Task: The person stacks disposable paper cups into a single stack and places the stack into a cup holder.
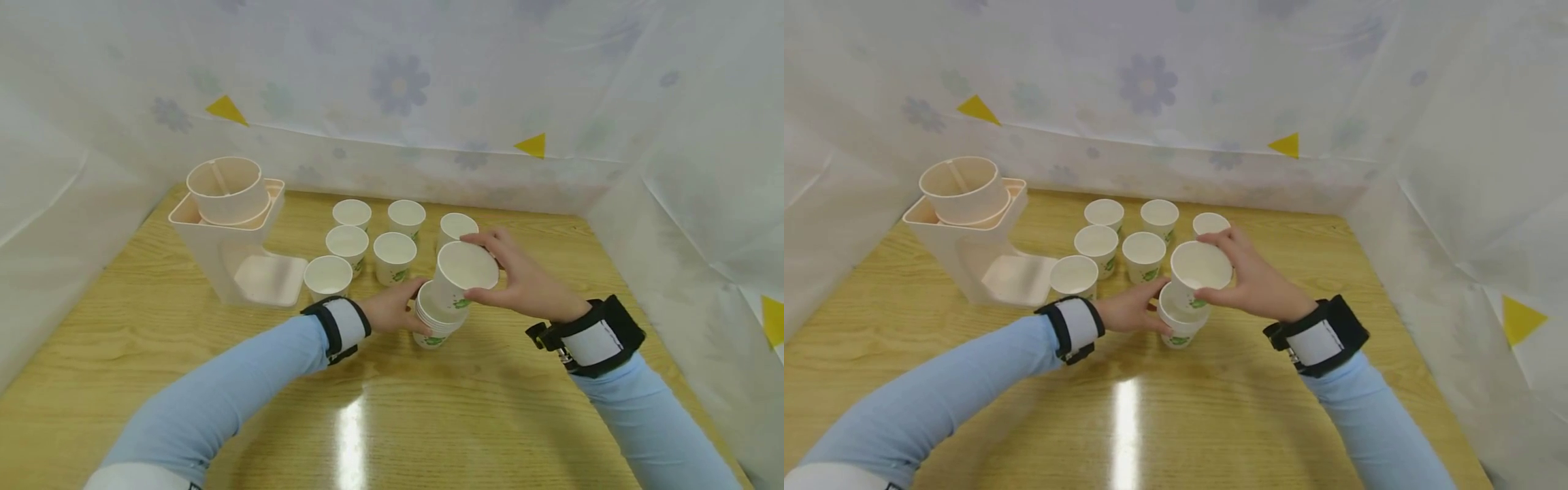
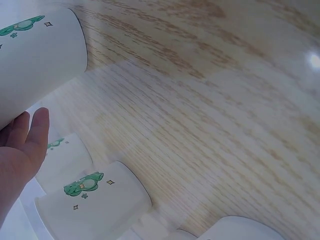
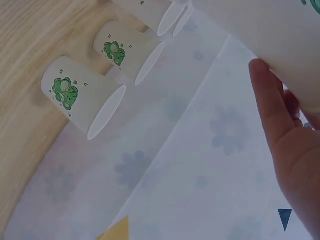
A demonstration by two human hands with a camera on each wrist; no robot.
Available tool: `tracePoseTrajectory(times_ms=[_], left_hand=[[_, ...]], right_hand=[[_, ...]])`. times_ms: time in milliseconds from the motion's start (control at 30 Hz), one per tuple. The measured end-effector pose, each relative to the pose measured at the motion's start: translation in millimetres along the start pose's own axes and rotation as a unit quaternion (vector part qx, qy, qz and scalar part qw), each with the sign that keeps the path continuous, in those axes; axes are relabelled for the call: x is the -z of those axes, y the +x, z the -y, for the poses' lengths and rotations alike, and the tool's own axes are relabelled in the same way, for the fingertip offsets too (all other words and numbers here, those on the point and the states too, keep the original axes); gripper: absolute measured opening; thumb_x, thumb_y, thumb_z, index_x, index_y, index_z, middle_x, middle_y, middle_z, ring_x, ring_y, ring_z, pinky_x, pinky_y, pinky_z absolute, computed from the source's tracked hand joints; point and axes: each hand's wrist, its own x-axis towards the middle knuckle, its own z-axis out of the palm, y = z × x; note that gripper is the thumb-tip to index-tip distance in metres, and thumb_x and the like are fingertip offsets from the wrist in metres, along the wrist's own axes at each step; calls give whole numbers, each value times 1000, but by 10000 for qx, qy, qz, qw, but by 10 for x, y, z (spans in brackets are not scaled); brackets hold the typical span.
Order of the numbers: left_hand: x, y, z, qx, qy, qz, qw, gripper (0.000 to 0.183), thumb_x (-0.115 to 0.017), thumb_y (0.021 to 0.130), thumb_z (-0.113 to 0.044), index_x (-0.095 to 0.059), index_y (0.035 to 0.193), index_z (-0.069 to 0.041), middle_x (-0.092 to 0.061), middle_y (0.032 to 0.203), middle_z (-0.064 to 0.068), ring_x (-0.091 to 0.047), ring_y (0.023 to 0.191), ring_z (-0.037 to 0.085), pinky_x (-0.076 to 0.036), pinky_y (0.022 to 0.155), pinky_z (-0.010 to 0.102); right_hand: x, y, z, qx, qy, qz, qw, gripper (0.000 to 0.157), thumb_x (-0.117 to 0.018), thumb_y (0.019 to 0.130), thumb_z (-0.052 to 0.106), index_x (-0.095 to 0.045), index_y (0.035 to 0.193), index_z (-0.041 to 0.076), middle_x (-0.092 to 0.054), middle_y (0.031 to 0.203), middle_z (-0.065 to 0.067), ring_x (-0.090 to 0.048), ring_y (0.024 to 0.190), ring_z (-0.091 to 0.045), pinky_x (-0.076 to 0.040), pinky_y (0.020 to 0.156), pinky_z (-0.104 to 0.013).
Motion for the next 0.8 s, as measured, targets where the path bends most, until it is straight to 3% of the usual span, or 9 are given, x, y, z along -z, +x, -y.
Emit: tracePoseTrajectory(times_ms=[800], left_hand=[[-4, 17, 38, -146, 72, -3, 9999, 78, -73, 79, -14, -31, 143, -2, -47, 141, 15, -43, 129, 27, -41, 104, 50]], right_hand=[[-82, 53, -37, 121, -342, 365, 9987, 69, -76, 75, 21, -46, 133, 0, -43, 117, -17, -45, 104, -26, -44, 86, -47]])
